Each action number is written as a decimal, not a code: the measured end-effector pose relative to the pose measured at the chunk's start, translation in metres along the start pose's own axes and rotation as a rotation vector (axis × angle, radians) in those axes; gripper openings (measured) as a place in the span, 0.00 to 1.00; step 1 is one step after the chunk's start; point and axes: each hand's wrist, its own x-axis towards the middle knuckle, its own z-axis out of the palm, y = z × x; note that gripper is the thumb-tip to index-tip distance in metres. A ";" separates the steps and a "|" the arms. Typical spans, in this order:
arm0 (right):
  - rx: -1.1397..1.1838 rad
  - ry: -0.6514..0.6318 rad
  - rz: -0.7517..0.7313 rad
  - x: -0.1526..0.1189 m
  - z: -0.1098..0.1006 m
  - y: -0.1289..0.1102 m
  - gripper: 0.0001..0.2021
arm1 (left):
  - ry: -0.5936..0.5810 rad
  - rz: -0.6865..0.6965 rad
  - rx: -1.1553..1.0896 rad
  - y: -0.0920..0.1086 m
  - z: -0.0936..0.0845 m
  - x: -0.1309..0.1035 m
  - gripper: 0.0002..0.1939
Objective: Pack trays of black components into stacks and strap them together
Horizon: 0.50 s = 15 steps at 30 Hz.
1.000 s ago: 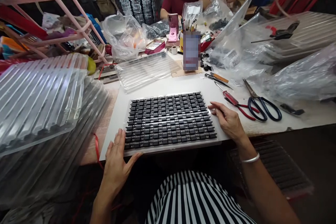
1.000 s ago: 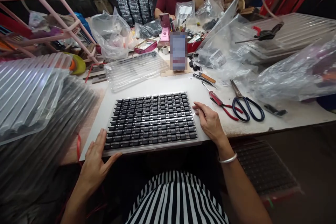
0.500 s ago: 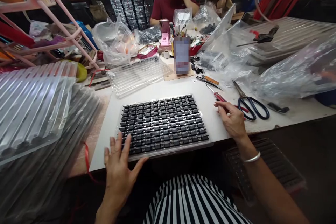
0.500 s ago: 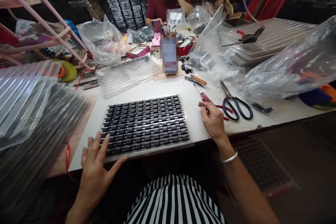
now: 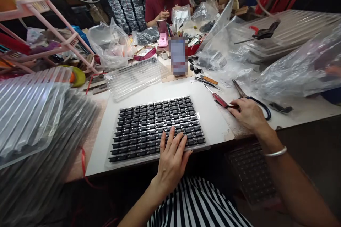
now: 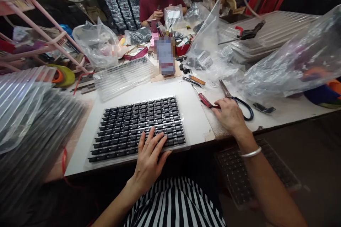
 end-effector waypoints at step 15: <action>0.269 0.105 0.042 -0.005 -0.013 -0.009 0.13 | 0.101 -0.069 -0.010 0.000 0.008 -0.006 0.24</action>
